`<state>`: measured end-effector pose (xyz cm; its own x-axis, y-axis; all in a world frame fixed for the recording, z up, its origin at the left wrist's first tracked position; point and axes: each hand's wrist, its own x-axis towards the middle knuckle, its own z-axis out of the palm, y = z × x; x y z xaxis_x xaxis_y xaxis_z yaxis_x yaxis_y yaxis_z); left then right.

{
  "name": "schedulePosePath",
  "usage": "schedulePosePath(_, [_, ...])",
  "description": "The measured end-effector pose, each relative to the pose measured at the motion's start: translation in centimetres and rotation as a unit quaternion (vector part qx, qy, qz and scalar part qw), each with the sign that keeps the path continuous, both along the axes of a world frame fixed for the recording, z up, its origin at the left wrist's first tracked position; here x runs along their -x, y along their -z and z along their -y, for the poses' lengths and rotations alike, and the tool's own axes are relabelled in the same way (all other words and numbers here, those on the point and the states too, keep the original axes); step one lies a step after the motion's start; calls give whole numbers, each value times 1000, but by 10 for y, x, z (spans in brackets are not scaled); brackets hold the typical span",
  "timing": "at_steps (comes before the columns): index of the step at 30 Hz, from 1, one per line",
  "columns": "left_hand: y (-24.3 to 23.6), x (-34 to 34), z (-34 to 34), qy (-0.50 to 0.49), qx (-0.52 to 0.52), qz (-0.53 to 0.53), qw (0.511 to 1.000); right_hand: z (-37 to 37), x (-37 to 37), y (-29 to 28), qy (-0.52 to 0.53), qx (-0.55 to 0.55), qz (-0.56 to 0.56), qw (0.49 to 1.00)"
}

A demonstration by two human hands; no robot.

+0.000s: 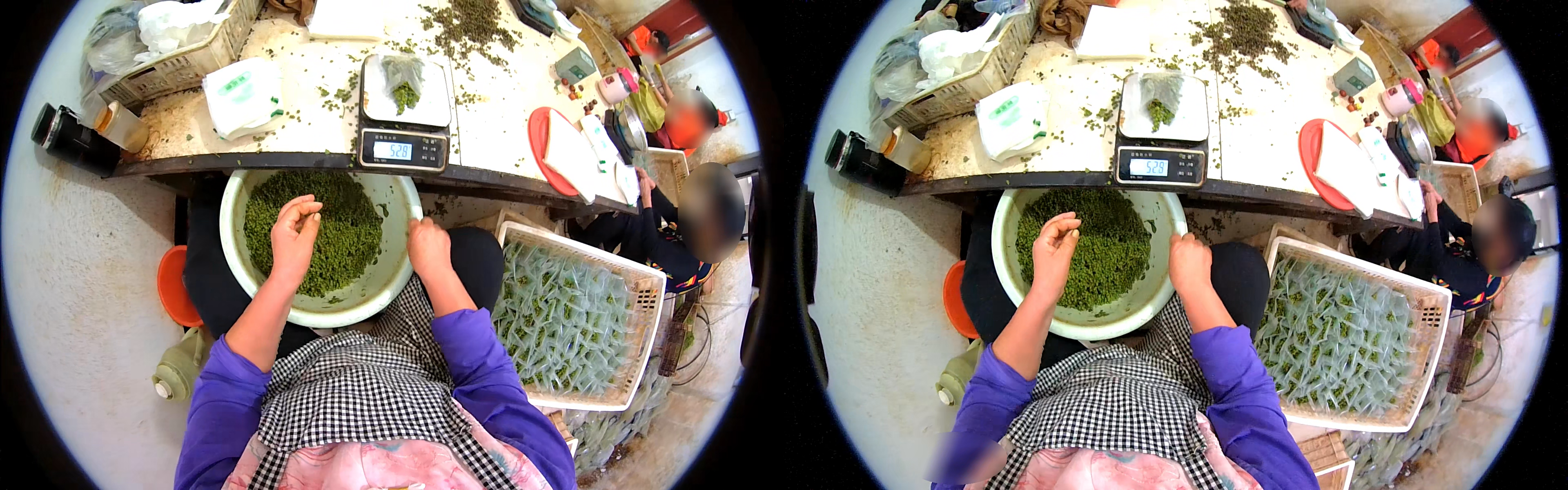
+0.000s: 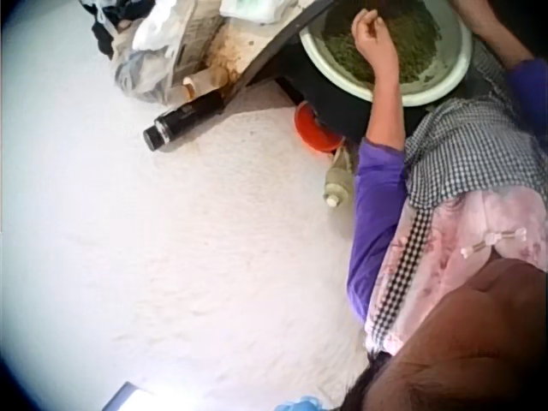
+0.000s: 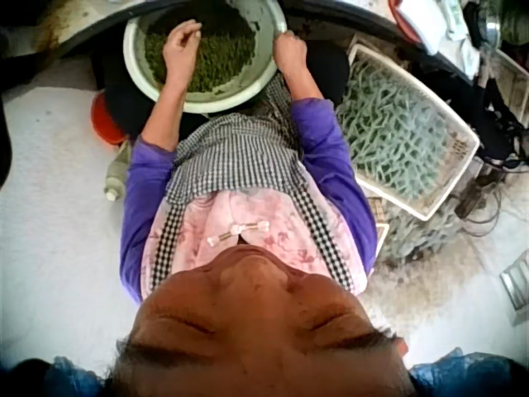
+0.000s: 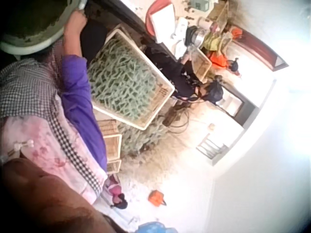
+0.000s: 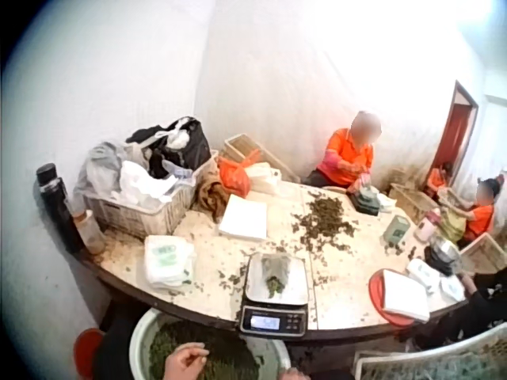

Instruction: The person scoops green tea leaves from a large bowl into small transparent packets, weighs each packet on a digital scale, and places the filled packets into a white basket. The process is repeated continuously throughout the clip.

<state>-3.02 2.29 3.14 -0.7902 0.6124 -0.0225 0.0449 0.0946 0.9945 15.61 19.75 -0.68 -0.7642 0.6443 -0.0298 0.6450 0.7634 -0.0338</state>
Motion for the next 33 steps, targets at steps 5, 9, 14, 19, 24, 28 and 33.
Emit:
schedulePosePath(5, [18,10,2,-27,-35,40,998,46,10,-6,-39,152,54,986])
schedulePosePath(9, [18,17,5,-45,-54,46,996,67,37,-44,-110,429,-162,882])
schedulePosePath(14, [11,14,10,-46,-59,68,995,-27,85,-88,-65,16,-440,896])
schedulePosePath(19, [0,8,6,-30,-68,68,995,-98,133,-119,-11,-108,-339,934])
schedulePosePath(24, [6,7,7,-20,-77,91,993,-129,162,-109,-2,-67,-292,954])
schedulePosePath(28, [1,5,2,-6,-78,96,992,-148,172,-101,6,-107,-329,938])
schedulePosePath(33, [7,6,1,-16,-83,60,995,-130,165,-130,-11,-95,-330,939])
